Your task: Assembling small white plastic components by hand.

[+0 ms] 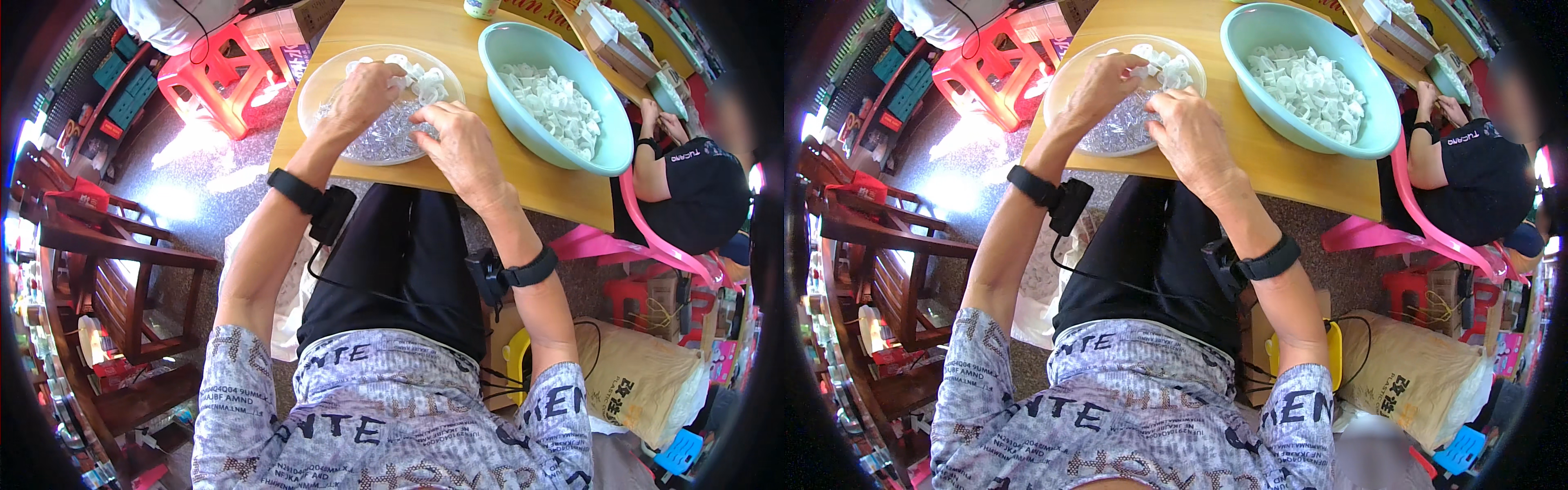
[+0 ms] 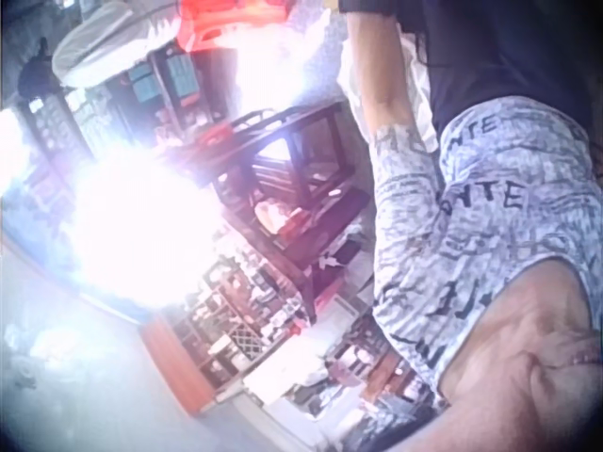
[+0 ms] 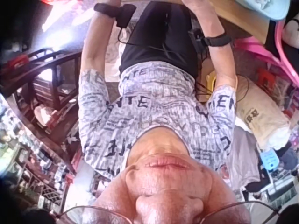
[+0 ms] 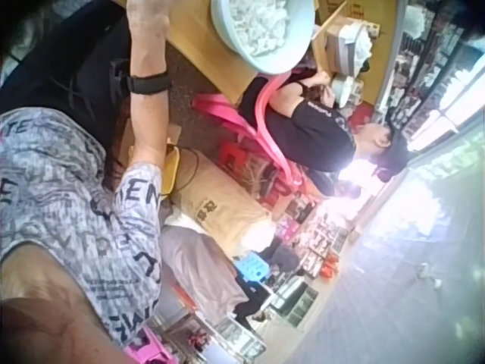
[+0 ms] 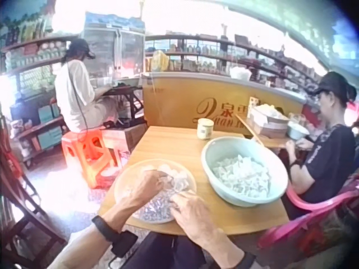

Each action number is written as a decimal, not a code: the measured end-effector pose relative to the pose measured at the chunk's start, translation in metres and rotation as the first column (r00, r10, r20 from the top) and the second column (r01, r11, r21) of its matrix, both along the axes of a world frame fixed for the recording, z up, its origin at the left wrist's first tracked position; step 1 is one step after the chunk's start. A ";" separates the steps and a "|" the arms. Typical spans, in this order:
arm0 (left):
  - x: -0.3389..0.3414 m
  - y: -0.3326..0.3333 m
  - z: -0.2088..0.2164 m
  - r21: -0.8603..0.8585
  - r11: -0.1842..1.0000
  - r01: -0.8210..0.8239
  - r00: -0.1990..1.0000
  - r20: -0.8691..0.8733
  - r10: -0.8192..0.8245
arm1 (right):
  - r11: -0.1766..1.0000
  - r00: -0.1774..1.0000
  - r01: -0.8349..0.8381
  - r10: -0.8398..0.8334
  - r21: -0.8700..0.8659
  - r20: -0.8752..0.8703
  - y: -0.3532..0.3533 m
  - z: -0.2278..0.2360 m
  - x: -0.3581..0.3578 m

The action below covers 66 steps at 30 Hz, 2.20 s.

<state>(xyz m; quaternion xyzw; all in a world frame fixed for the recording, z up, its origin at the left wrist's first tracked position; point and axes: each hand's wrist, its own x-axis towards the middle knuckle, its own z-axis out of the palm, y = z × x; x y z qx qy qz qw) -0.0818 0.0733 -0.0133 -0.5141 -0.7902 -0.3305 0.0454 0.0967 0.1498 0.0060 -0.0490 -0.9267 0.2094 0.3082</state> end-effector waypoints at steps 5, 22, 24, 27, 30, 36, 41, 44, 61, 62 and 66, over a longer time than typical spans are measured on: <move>0.000 -0.020 0.001 0.026 1.000 0.016 0.993 0.118 -0.019 | 0.998 0.993 -0.065 0.066 -0.011 0.100 -0.003 -0.005 -0.012; 0.122 -0.131 -0.003 0.598 0.756 -0.266 0.500 0.756 -0.423 | 0.950 0.940 -0.072 0.166 -0.305 0.297 0.005 0.017 -0.021; 0.130 -0.130 -0.009 0.629 0.732 -0.263 0.452 0.751 -0.482 | 0.946 0.946 -0.081 0.173 -0.314 0.276 0.007 0.013 -0.020; 0.140 -0.128 -0.011 0.619 0.728 -0.293 0.399 0.771 -0.496 | 0.887 0.946 -0.055 0.194 -0.459 0.261 0.016 0.013 -0.021; 0.144 -0.131 -0.020 0.607 0.727 -0.321 0.342 0.790 -0.508 | 0.776 0.944 -0.027 0.228 -0.630 0.240 0.016 0.015 -0.023; 0.142 -0.136 -0.019 0.595 0.747 -0.296 0.501 0.762 -0.409 | 0.626 0.952 -0.074 0.277 -0.777 0.132 0.002 0.020 -0.013; 0.141 -0.139 -0.012 0.582 0.749 -0.316 0.500 0.773 -0.389 | 0.447 0.948 -0.131 0.318 -0.885 0.021 -0.024 0.024 0.003; 0.145 -0.142 -0.007 0.567 0.731 -0.379 0.385 0.815 -0.433 | 0.401 0.938 -0.181 0.345 -0.898 -0.035 -0.049 0.028 0.015; 0.149 -0.152 -0.001 0.586 0.677 -0.445 0.330 0.810 -0.484 | 0.678 0.973 -0.183 0.227 -0.711 -0.035 -0.093 0.027 0.037; 0.149 -0.153 -0.001 0.560 0.696 -0.450 0.294 0.829 -0.476 | 0.674 0.974 -0.180 0.224 -0.716 -0.035 -0.095 0.028 0.037; 0.148 -0.155 -0.003 0.570 0.681 -0.459 0.257 0.819 -0.513 | 0.657 0.967 -0.216 0.246 -0.722 -0.065 -0.098 0.025 0.038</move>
